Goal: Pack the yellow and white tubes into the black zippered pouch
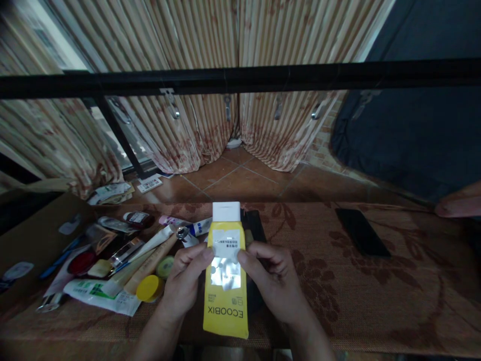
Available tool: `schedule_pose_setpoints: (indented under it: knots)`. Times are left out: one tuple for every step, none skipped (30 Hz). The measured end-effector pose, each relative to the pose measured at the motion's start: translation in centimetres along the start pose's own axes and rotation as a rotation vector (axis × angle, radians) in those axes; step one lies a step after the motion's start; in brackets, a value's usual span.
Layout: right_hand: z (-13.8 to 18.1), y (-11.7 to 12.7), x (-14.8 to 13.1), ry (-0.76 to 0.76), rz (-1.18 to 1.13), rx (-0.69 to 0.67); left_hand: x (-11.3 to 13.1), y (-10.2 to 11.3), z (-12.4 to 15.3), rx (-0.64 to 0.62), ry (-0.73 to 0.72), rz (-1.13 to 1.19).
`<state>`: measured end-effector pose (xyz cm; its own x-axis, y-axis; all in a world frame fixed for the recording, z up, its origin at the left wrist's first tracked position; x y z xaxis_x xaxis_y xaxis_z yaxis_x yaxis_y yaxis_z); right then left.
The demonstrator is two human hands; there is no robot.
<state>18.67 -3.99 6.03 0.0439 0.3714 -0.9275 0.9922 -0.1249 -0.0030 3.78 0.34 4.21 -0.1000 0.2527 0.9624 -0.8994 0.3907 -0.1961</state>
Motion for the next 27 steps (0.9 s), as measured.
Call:
schedule_pose_setpoints:
  knots:
    - [0.04,0.05,0.08,-0.007,-0.004,0.006,0.08,-0.10,0.03,-0.011,0.005,-0.016]
    - [0.06,0.10,0.15,-0.013,-0.009,0.012,0.17,-0.20,0.06,-0.021,0.009,-0.033]
    - [0.07,0.14,0.21,-0.019,-0.012,0.016,0.26,-0.27,0.09,-0.028,0.011,-0.048]
    - [0.07,0.17,0.27,-0.024,-0.013,0.018,0.33,-0.32,0.11,-0.031,0.013,-0.061]
    - [0.07,0.19,0.33,-0.030,-0.010,0.018,0.39,-0.34,0.12,-0.030,0.016,-0.071]
    - [0.08,0.21,0.39,-0.036,-0.003,0.016,0.43,-0.33,0.13,-0.026,0.018,-0.077]
    - [0.10,0.23,0.46,-0.044,0.004,0.014,0.45,-0.31,0.13,-0.020,0.019,-0.079]
    - [0.13,0.26,0.52,-0.051,0.011,0.012,0.46,-0.30,0.13,-0.017,0.020,-0.081]
    - [0.16,0.29,0.54,-0.054,0.016,0.010,0.45,-0.31,0.14,-0.016,0.021,-0.081]
    - [0.19,0.32,0.53,-0.054,0.020,0.010,0.45,-0.31,0.15,-0.015,0.020,-0.078]
    - [0.21,0.36,0.50,-0.053,0.024,0.009,0.44,-0.31,0.17,-0.014,0.019,-0.076]
    - [0.21,0.38,0.44,-0.050,0.027,0.009,0.42,-0.32,0.19,-0.016,0.019,-0.075]
    - [0.21,0.42,0.36,-0.046,0.031,0.012,0.39,-0.33,0.20,-0.019,0.019,-0.076]
    - [0.19,0.43,0.28,-0.042,0.034,0.013,0.38,-0.34,0.22,-0.021,0.018,-0.077]
    - [0.16,0.44,0.20,-0.039,0.040,0.016,0.37,-0.34,0.23,-0.021,0.017,-0.078]
    - [0.13,0.46,0.10,-0.034,0.046,0.022,0.38,-0.36,0.23,-0.024,0.016,-0.080]
    - [0.10,0.44,0.01,-0.028,0.050,0.024,0.39,-0.38,0.23,-0.024,0.014,-0.080]
    - [0.07,0.41,-0.07,-0.023,0.052,0.025,0.39,-0.39,0.22,-0.024,0.014,-0.074]
    - [0.05,0.38,-0.11,-0.021,0.053,0.027,0.41,-0.42,0.20,-0.026,0.013,-0.066]
    - [0.04,0.35,-0.13,-0.021,0.051,0.028,0.43,-0.44,0.18,-0.027,0.011,-0.057]
    - [0.03,0.29,-0.12,-0.023,0.047,0.024,0.44,-0.46,0.16,-0.028,0.009,-0.047]
    - [0.01,0.23,-0.10,-0.024,0.042,0.020,0.46,-0.48,0.14,-0.029,0.006,-0.039]
    - [-0.01,0.21,-0.10,-0.023,0.038,0.020,0.48,-0.48,0.12,-0.027,0.001,-0.033]
    - [-0.05,0.21,-0.11,-0.020,0.035,0.022,0.49,-0.47,0.10,-0.025,-0.004,-0.031]
    - [-0.09,0.19,-0.12,-0.016,0.032,0.021,0.49,-0.44,0.09,-0.021,-0.008,-0.030]
    - [-0.14,0.16,-0.14,-0.011,0.029,0.019,0.46,-0.40,0.07,-0.017,-0.011,-0.029]
    - [-0.18,0.13,-0.15,-0.009,0.027,0.018,0.44,-0.36,0.06,-0.013,-0.014,-0.027]
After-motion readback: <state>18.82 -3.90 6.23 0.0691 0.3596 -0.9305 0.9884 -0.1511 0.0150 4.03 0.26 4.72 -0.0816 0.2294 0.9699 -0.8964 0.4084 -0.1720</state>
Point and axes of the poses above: each hand's wrist, its own z-axis away from the middle knuckle, its own y-axis out of the back of the hand, x = y × z, the point moved 7 cm from there along -z, towards the middle knuckle, and after that the axes turned 15 degrees about y, right-handed, at the moved point
